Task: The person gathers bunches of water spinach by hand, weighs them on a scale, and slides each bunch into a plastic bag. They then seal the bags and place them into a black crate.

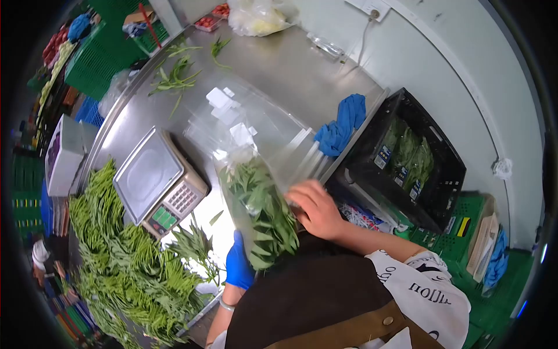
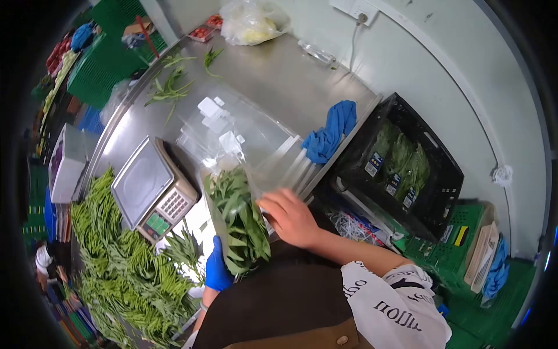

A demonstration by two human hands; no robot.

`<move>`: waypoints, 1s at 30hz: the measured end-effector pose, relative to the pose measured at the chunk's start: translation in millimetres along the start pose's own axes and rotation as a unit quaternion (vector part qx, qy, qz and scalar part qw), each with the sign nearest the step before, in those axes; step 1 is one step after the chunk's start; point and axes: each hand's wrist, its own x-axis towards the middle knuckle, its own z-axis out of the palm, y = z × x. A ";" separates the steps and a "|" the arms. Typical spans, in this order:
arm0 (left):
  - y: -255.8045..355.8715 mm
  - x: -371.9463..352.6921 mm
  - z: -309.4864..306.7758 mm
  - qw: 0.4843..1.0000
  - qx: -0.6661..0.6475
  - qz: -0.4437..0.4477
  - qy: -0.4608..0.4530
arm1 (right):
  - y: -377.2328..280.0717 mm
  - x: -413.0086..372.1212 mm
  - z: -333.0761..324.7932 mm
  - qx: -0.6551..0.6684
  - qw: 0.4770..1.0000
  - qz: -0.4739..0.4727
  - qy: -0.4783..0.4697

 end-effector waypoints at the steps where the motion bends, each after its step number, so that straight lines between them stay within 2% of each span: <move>1: 2.9 -1.7 5.5 0.999 -0.019 0.011 0.024 | -4.2 12.6 -0.6 -0.074 0.997 -0.021 0.029; 6: -5.5 35.9 -28.8 0.991 -0.058 0.096 0.071 | 1.4 43.2 35.6 0.013 0.997 0.041 -0.071; 7: -4.6 38.2 -31.7 0.985 -0.048 0.137 0.097 | -1.2 45.5 40.4 0.015 0.994 0.047 -0.095; 8: -6.4 44.9 -41.8 0.980 -0.045 0.176 0.083 | -3.3 50.4 42.9 0.045 0.994 0.037 -0.090; 9: -3.6 46.8 -47.4 0.973 -0.042 0.215 0.071 | -7.6 55.2 41.2 0.085 0.988 0.073 -0.106; 10: 0.0 49.3 -51.0 0.962 0.011 0.248 0.111 | -14.1 60.7 36.9 0.125 0.979 0.109 -0.121; 11: 1.4 49.5 -52.5 0.947 -0.075 0.289 0.123 | -21.8 66.4 31.8 0.163 0.966 0.147 -0.135; 13: 35.7 -0.1 -21.1 0.942 -0.021 0.283 0.178 | -37.7 74.0 11.8 0.202 0.966 0.128 -0.099; 15: 44.5 -28.7 -11.8 0.913 -0.060 0.399 0.066 | -58.9 78.7 -16.2 0.226 0.966 0.104 -0.073; 16: 49.6 -40.2 -2.9 0.919 -0.076 0.382 0.064 | -67.0 81.1 -23.9 0.226 0.972 0.054 -0.043; 17: 53.1 -45.1 1.8 0.923 -0.092 0.369 0.059 | -64.1 80.9 -23.4 0.220 0.969 0.089 -0.076; 18: 53.7 -41.7 -23.5 0.942 0.027 0.334 0.006 | -57.4 80.0 -20.1 0.213 0.964 0.122 -0.107; 19: 57.9 -39.7 -29.0 0.957 0.066 0.283 -0.015 | -50.0 77.7 -15.0 0.205 0.956 0.156 -0.139; 20: 59.1 -43.1 -28.6 0.961 0.048 0.272 -0.027 | -39.8 76.1 -6.8 0.269 0.918 0.246 -0.155; 21: 64.0 -49.1 -27.7 0.964 0.033 0.261 -0.041 | -47.7 74.5 -18.6 0.260 0.929 0.207 -0.165; 23: 66.4 -83.6 -31.8 0.943 0.058 0.315 -0.091 | -71.2 77.5 -62.4 0.234 0.945 0.122 -0.192; 24: 59.7 -92.8 -34.4 0.931 0.029 0.350 -0.101 | -81.0 75.2 -72.2 0.258 0.948 0.074 -0.173; 25: 61.0 -103.0 -40.5 0.935 0.027 0.314 -0.162 | -84.0 72.5 -78.2 0.297 0.939 0.068 -0.161; 26: 60.9 -99.4 -40.3 0.926 0.103 0.345 -0.118 | -83.9 76.9 -80.2 0.276 0.943 0.076 -0.168; 27: 63.9 -97.6 -33.4 0.937 0.105 0.319 -0.095 | -84.7 80.5 -81.4 0.256 0.947 0.085 -0.175; 28: 67.1 -95.6 -26.4 0.948 0.106 0.292 -0.074 | -80.3 81.9 -75.9 0.155 0.979 0.010 -0.129; 29: 64.5 -84.6 -25.7 0.944 0.133 0.287 -0.091 | -70.7 83.2 -64.5 0.051 0.993 -0.065 -0.080; 30: 55.5 -75.1 -28.4 0.949 0.137 0.266 -0.095 | -67.1 84.7 -57.4 -0.056 0.988 -0.139 -0.030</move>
